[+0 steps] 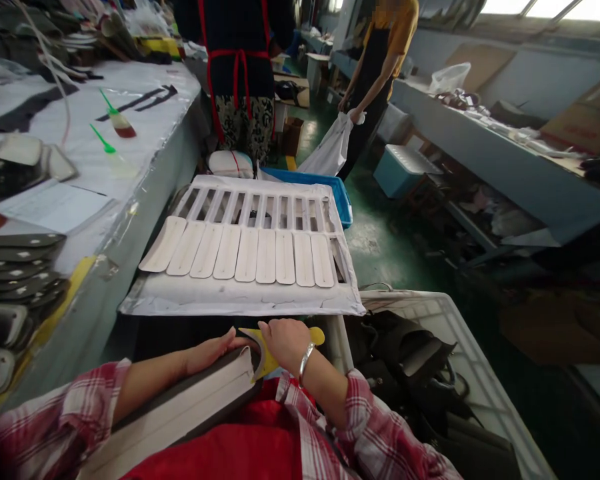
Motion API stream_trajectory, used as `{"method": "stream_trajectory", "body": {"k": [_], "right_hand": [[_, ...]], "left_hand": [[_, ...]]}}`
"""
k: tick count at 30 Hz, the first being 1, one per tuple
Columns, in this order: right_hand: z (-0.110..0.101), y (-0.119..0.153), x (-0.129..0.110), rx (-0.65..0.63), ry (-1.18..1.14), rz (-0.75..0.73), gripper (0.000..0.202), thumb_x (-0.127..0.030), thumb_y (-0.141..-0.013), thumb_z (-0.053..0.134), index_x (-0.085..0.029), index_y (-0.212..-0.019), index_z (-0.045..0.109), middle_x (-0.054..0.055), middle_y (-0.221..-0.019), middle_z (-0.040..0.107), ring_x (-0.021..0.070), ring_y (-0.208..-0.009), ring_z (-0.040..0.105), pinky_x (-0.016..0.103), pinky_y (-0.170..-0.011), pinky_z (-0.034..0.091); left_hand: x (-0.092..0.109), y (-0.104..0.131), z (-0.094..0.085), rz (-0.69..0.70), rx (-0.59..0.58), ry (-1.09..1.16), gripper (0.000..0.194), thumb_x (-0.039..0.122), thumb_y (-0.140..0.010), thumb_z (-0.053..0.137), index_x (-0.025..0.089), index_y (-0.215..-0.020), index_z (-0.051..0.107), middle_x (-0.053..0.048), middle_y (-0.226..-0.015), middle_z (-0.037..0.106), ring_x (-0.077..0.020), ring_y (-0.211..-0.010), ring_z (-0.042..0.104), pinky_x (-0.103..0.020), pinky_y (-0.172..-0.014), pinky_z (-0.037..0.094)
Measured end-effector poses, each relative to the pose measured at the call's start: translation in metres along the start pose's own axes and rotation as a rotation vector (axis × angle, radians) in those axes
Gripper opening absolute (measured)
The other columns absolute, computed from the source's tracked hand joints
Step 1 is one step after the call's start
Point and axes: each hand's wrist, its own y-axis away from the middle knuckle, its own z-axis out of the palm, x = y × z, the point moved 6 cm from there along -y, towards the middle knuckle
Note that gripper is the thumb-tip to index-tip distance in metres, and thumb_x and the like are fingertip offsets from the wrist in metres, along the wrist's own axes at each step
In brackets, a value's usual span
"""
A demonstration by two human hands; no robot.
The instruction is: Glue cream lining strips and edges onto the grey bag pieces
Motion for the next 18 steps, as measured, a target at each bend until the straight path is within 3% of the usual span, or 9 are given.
{"method": "stream_trajectory", "body": {"k": [5, 11, 15, 18], "right_hand": [[-0.009, -0.005, -0.026, 0.051, 0.070, -0.107, 0.054, -0.046, -0.093, 0.023, -0.018, -0.077, 0.066, 0.008, -0.080, 0.067, 0.0201, -0.079, 0.061, 0.032, -0.073, 0.036], [-0.016, -0.010, -0.036, 0.142, 0.097, -0.144, 0.047, -0.045, -0.091, 0.032, -0.018, -0.074, 0.068, 0.008, -0.078, 0.067, 0.0199, -0.079, 0.059, 0.032, -0.074, 0.032], [-0.015, -0.011, -0.036, 0.171, 0.105, -0.149, 0.048, -0.043, -0.092, 0.031, -0.018, -0.072, 0.067, 0.007, -0.077, 0.066, 0.0195, -0.077, 0.058, 0.033, -0.071, 0.031], [-0.014, -0.010, -0.037, 0.193, 0.106, -0.149, 0.047, -0.042, -0.091, 0.032, -0.018, -0.072, 0.068, 0.007, -0.074, 0.066, 0.0185, -0.074, 0.058, 0.032, -0.070, 0.030]], "left_hand": [[-0.013, 0.003, -0.004, -0.126, 0.017, 0.073, 0.075, 0.067, -0.083, 0.013, 0.016, -0.115, 0.058, -0.006, -0.103, 0.065, -0.0227, -0.095, 0.056, -0.039, -0.096, 0.032], [-0.014, 0.000, 0.002, -0.233, 0.053, 0.465, 0.094, 0.076, -0.075, 0.002, 0.009, -0.111, 0.059, -0.011, -0.086, 0.068, -0.0209, -0.077, 0.062, -0.036, -0.085, 0.040], [-0.009, -0.002, -0.008, -0.149, 0.204, 0.593, 0.095, 0.077, -0.074, 0.005, 0.007, -0.117, 0.053, -0.014, -0.086, 0.068, -0.0218, -0.075, 0.062, -0.034, -0.077, 0.043], [-0.007, 0.000, -0.010, -0.134, 0.220, 0.560, 0.089, 0.075, -0.077, 0.009, 0.009, -0.120, 0.050, -0.012, -0.086, 0.068, -0.0209, -0.073, 0.062, -0.034, -0.074, 0.043]]}}
